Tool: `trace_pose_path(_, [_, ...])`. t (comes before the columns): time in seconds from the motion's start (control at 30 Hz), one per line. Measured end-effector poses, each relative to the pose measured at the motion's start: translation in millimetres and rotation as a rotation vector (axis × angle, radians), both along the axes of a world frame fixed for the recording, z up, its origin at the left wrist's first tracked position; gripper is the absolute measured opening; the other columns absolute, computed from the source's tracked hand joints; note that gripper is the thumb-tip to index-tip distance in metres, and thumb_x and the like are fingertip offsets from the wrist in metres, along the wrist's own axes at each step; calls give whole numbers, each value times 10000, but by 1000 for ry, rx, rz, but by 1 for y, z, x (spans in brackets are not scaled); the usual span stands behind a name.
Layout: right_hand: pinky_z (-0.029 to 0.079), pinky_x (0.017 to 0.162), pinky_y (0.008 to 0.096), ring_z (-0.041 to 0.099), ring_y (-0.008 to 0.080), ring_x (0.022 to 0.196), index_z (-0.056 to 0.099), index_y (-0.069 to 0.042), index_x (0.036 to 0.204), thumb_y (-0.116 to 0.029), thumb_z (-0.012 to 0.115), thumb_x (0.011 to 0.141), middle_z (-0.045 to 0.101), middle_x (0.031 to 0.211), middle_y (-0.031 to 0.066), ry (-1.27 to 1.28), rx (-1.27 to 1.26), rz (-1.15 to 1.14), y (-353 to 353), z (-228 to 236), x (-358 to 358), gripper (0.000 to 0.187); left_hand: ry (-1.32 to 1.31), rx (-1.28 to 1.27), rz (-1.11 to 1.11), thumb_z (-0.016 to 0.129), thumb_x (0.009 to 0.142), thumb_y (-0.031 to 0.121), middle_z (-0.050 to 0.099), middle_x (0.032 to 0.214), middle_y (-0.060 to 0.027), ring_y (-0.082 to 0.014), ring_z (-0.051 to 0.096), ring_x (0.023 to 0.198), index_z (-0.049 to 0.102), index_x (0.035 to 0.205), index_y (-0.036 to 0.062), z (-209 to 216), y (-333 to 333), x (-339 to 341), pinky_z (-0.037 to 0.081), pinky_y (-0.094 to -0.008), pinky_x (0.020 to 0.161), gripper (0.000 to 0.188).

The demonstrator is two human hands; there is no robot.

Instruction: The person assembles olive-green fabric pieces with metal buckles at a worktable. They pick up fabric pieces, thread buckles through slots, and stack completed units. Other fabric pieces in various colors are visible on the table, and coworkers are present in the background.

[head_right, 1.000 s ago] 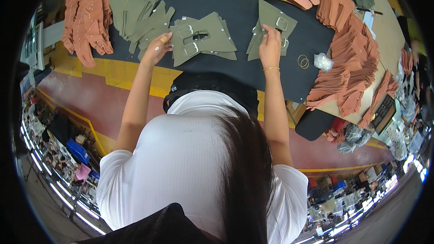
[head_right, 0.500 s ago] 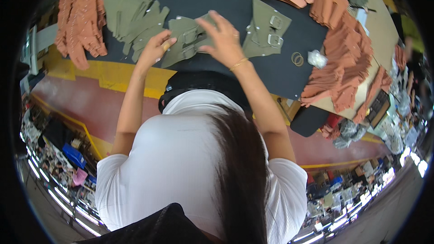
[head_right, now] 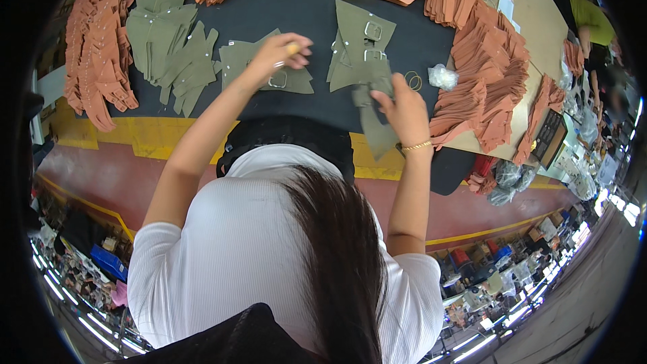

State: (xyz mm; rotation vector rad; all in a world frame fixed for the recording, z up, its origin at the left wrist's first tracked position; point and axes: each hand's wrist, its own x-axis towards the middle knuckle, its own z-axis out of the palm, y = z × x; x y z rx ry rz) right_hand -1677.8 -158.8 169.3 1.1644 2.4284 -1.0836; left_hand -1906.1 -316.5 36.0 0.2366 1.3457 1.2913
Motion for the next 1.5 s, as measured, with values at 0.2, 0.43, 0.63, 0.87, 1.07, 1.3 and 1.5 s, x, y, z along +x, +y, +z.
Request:
trace_pose_path(0.2, [484,546,369,680,258,612,437,-8,928,-207,624,926,646,732,168,-74,162,-189,19,13,66,273,-71,-252,48,704,875,245,602,811,-88,-154,622,642,546,845,28,-48,99,28,551,-289,609,270])
trace_pose_path(0.43, [489,540,288,666,157,613,491,1,1037,-197,614,940,635,765,87,-54,41,-380,34,14,58,252,272,63,-132,687,849,133,542,733,-11,-88,544,671,474,785,60,-26,84,32,452,-250,612,235])
trace_pose_path(0.63, [516,620,289,657,144,698,509,-3,1125,-167,592,956,647,931,70,414,-395,-499,48,-12,22,249,204,-2,153,652,850,118,404,679,74,-42,412,617,427,753,146,37,-10,-7,348,-214,562,248])
trace_pose_path(0.87, [480,835,274,599,158,905,506,5,1172,-276,678,901,617,1047,95,288,-173,-379,68,-176,-12,427,153,-186,299,613,904,152,512,748,79,-13,431,652,445,816,176,66,-50,-25,321,-191,580,192])
trace_pose_path(1.07, [483,853,304,611,207,969,510,28,1216,-335,739,837,615,1123,158,404,-204,-676,69,-215,-8,573,121,-185,262,607,914,174,550,786,78,-15,439,662,469,900,177,61,-38,-7,297,-204,587,139])
trace_pose_path(1.3, [497,819,315,640,203,931,509,24,1157,-264,692,882,667,1012,141,462,-222,-564,52,-171,-16,438,82,-233,37,630,896,191,502,727,58,-44,421,637,476,911,154,47,-14,8,299,-227,561,160])
trace_pose_path(1.5, [484,797,297,622,164,948,483,1,1211,-233,609,950,654,1068,133,669,12,-517,6,-115,32,373,-14,-164,-105,652,886,238,464,703,61,-39,390,618,476,917,153,39,2,27,279,-226,530,198])
